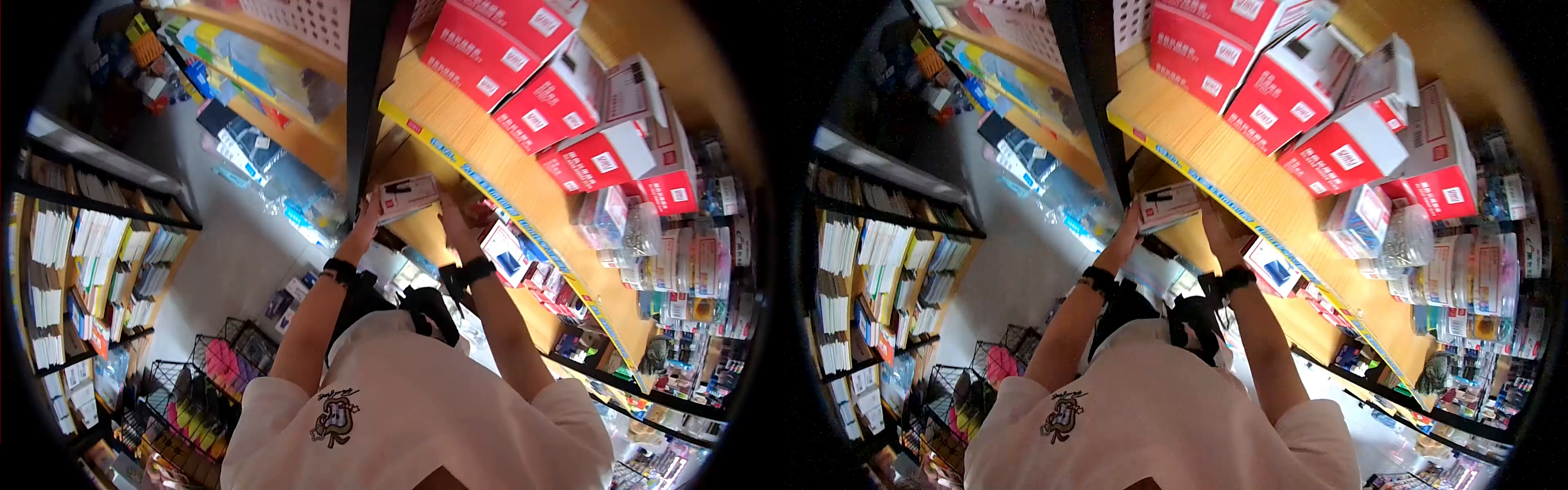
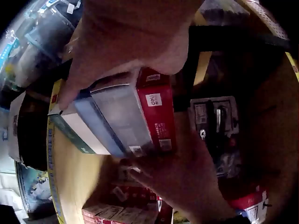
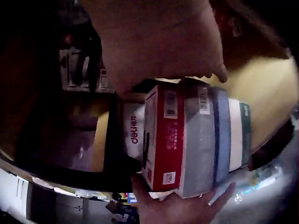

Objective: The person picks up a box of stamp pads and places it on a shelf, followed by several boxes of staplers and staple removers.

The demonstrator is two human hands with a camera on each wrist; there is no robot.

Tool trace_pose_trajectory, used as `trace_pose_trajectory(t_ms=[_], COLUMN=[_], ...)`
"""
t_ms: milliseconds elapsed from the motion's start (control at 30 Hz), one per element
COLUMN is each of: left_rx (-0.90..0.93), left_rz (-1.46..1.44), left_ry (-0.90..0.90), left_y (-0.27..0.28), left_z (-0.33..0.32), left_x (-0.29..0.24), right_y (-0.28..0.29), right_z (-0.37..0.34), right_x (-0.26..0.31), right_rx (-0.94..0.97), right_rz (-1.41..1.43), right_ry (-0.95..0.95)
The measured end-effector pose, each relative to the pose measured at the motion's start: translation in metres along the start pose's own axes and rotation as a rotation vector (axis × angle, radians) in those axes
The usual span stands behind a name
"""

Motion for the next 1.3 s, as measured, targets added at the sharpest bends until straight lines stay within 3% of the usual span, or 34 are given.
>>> trace_pose_trajectory(t_ms=[67, 167, 200, 233, 267, 367, 400, 433, 500, 533, 567, 700, 767, 833, 900, 1033, 1100, 1167, 1233, 1300], left_rx=[-0.016, 0.068, 0.110, 0.125, 0.137, 0.169, 0.182, 0.263, 0.380, 0.312, 0.241, 0.047, -0.062, 0.010, 0.078, 0.075, 0.092, 0.082, 0.138, 0.092], left_rz=[-0.026, -0.138, -0.182, -0.067, 0.048, 0.480, 0.636, 0.715, 0.819, 0.841, 0.862, 0.831, 0.819, 0.843, 0.719, 0.867, 0.608, 0.660, 1.002, 0.966], left_ry=[0.002, -0.091, -0.135, -0.130, -0.122, -0.176, -0.204, -0.194, -0.277, -0.232, -0.188, -0.493, -0.255, -0.345, -0.207, -0.375, -0.368, -0.432, -0.909, -0.901], left_y=[0.015, 0.032, 0.035, 0.041, 0.049, 0.059, 0.055, 0.043, 0.063, 0.060, 0.055, 0.070, 0.070, 0.065, 0.063, 0.067, 0.062, 0.056, 0.044, 0.033], left_z=[0.030, 0.071, 0.071, 0.066, 0.058, 0.010, -0.020, -0.059, -0.074, -0.092, -0.111, -0.120, -0.126, -0.126, -0.122, -0.085, -0.065, -0.036, -0.014, -0.002], left_x=[0.024, 0.057, 0.057, 0.057, 0.056, 0.042, 0.026, -0.008, -0.015, -0.030, -0.049, -0.050, -0.038, -0.024, -0.012, 0.015, 0.020, 0.019, 0.004, 0.004], right_y=[0.005, -0.010, -0.010, -0.018, -0.023, -0.030, -0.028, -0.025, -0.021, -0.017, -0.011, 0.008, 0.014, 0.018, 0.023, 0.031, 0.026, 0.017, 0.015, 0.011], right_z=[-0.014, -0.069, -0.082, -0.117, -0.139, -0.179, -0.193, -0.204, -0.224, -0.231, -0.235, -0.218, -0.210, -0.201, -0.200, -0.209, -0.220, -0.233, -0.246, -0.260], right_x=[0.001, 0.061, 0.055, 0.101, 0.142, 0.214, 0.257, 0.276, 0.312, 0.320, 0.326, 0.337, 0.338, 0.334, 0.332, 0.331, 0.335, 0.336, 0.329, 0.312], right_rx=[-0.009, 0.063, 0.221, 0.363, 0.569, 0.600, 0.550, 0.395, 0.203, 0.146, 0.085, -0.068, -0.095, -0.103, -0.098, -0.098, -0.072, -0.042, 0.009, 0.100], right_rz=[-0.173, -0.679, -0.754, -0.647, -0.725, -0.443, -0.458, -0.332, 0.057, 0.140, 0.230, 0.389, 0.424, 0.461, 0.483, 0.495, 0.492, 0.490, 0.501, 0.468], right_ry=[0.010, -0.119, -0.062, -0.080, -0.108, 0.396, 0.411, 0.480, 0.804, 0.892, 0.979, 1.067, 1.092, 1.108, 1.122, 1.133, 1.145, 1.123, 1.070, 0.990])
Point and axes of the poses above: each hand's wrist, its own z-axis towards the middle knuckle, its own y-axis out of the back of the hand, x = y × z, the point moved 3 cm from there along z, towards the middle knuckle, and after that the axes turned 1 degree about -z, right-handed, at the moved point
